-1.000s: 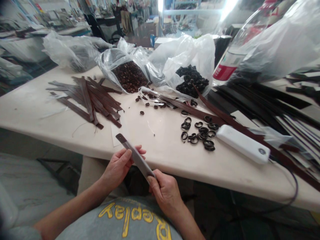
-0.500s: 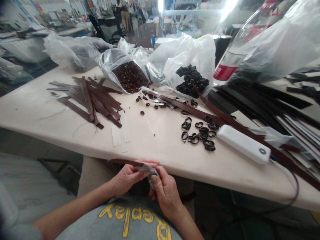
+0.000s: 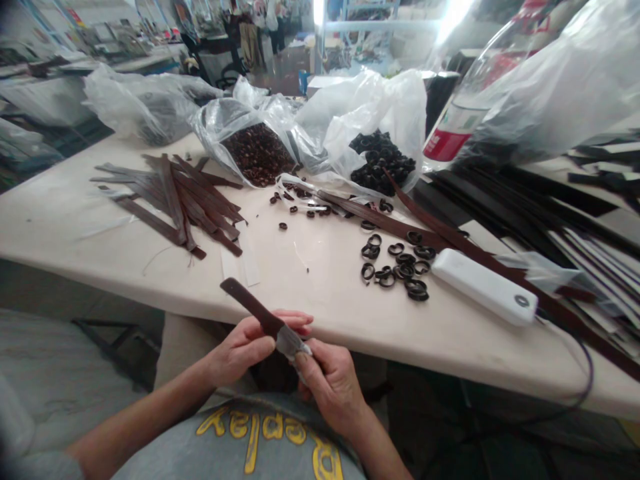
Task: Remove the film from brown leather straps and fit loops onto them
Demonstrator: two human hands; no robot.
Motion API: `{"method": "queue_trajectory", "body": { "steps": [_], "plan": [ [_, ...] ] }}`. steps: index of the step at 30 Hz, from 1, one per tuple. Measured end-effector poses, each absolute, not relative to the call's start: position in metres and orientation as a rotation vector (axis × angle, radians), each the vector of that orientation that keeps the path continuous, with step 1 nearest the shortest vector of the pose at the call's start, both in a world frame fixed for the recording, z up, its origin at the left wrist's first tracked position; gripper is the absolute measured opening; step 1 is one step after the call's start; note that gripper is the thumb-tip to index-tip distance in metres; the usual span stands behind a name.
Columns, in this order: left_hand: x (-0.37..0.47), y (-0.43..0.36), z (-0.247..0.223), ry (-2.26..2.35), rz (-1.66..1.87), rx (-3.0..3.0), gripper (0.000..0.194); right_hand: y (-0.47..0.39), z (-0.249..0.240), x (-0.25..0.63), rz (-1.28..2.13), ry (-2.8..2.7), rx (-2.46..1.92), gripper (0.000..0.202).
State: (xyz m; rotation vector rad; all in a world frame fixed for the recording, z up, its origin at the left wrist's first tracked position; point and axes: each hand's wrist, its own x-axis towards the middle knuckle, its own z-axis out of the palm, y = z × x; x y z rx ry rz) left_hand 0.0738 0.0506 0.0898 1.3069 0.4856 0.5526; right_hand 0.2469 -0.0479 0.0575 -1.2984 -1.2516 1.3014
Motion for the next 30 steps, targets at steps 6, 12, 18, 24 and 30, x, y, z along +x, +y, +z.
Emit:
{"method": "queue_trajectory", "body": {
  "steps": [6,12,18,24,30],
  "plan": [
    [0.08,0.046,0.086,0.759,0.614,1.126,0.037,-0.047,0.051,0.245,1.239,-1.327,-1.361,0.041],
    [0.079,0.047,0.079,0.837,0.727,1.03,0.035,-0.045,0.049,0.244,1.191,-1.391,-1.407,0.041],
    [0.082,0.048,0.079,0.741,0.594,1.085,0.03,-0.044,0.048,0.241,1.204,-1.27,-1.384,0.039],
    [0.088,0.04,0.08,0.674,0.485,1.108,0.039,-0.048,0.039,0.238,1.261,-1.195,-1.33,0.045],
    [0.082,0.044,0.078,0.692,0.61,1.114,0.038,-0.042,0.053,0.254,0.983,-1.486,-1.405,0.034]
  ]
}}
